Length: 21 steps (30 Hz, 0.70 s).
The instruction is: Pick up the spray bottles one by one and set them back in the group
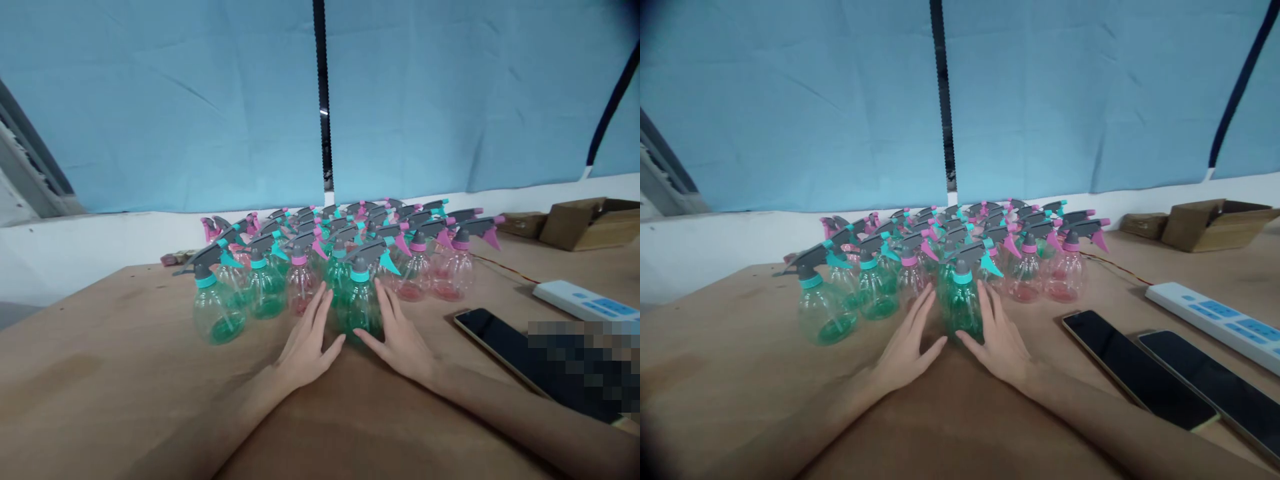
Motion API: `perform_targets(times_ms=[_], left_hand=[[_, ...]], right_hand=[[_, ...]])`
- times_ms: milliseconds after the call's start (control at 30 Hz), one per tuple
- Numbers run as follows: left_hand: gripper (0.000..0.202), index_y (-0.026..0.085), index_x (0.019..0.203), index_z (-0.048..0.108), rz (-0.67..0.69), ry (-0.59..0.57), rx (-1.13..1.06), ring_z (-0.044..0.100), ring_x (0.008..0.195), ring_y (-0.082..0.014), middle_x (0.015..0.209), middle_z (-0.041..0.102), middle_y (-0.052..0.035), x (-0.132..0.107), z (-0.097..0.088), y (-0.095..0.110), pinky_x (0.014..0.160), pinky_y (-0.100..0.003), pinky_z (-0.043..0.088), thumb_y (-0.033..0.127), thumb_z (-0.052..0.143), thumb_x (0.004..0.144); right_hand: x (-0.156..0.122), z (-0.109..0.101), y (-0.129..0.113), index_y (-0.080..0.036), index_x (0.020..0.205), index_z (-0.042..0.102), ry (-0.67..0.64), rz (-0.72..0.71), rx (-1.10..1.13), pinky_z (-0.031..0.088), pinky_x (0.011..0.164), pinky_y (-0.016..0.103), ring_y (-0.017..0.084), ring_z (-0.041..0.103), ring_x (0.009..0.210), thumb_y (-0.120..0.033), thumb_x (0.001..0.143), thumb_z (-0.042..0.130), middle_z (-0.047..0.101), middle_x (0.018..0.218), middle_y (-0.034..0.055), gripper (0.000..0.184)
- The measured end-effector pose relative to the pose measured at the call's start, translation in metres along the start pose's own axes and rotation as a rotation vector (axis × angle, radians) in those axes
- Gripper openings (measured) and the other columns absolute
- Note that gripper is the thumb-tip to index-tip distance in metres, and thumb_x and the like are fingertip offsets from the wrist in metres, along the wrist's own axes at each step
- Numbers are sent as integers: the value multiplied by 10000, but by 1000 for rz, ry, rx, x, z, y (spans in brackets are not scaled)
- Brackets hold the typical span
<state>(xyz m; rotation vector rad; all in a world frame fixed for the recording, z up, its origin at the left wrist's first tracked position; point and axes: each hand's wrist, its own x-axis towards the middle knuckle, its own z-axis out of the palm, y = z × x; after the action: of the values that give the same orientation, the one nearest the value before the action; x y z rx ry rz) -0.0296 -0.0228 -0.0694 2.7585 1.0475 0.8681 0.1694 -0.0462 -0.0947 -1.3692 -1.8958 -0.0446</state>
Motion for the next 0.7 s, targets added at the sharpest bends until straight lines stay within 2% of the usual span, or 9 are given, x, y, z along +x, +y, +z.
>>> perform_targets(times_ms=[100, 167, 233, 467, 567, 700], left_hand=[[638, 219, 1412, 23, 66, -28, 98, 131, 1360, -265, 1497, 12, -128, -2, -1, 4, 1065, -446, 264, 284, 378, 886], [624, 209, 1412, 61, 97, -64, 126, 146, 1356, -281, 1496, -8, -137, -1, 0, 6, 1050, -446, 290, 272, 380, 880], [603, 185, 1407, 109, 108, -83, 140, 144, 1354, -290, 1494, -16, -148, 0, 2, 7, 1048, -445, 294, 263, 383, 876], [575, 140, 1396, 156, 27, -126, 132, 119, 1360, -270, 1491, 25, -167, 1, 6, 2, 1061, -434, 274, 274, 369, 879], [562, 108, 1388, 183, -7, -143, 129, 94, 1363, -268, 1488, 17, -181, 2, 7, 3, 1078, -420, 243, 271, 363, 882], [560, 118, 1384, 204, -46, -155, 110, 110, 1358, -281, 1492, 8, -168, 3, 7, 4, 1069, -431, 265, 283, 373, 877]], right_hand=[[4, 0, -4, -265, 1434, -3, -12, -76, -115, 532, 735, 477, 376, 348, 1234, -430, 868, 427, 169, 1430, 176, 729], [7, -1, -5, -313, 1426, 91, -37, -119, -151, 542, 708, 466, 377, 371, 1212, -396, 876, 423, 147, 1432, 154, 648], [11, -1, -6, -341, 1418, 125, -59, -136, -157, 548, 689, 456, 373, 379, 1202, -360, 877, 430, 124, 1434, 141, 621], [25, 8, -7, -295, 1431, 106, -50, -166, -218, 510, 772, 502, 402, 345, 1206, -243, 849, 466, 53, 1454, 155, 686], [28, 12, -8, -307, 1433, 60, -33, -193, -257, 479, 817, 539, 425, 282, 1239, -171, 836, 458, -29, 1482, 120, 731], [32, 16, -8, -328, 1429, -5, -31, -205, -253, 472, 832, 558, 423, 220, 1276, -127, 824, 444, -84, 1496, 80, 780]])
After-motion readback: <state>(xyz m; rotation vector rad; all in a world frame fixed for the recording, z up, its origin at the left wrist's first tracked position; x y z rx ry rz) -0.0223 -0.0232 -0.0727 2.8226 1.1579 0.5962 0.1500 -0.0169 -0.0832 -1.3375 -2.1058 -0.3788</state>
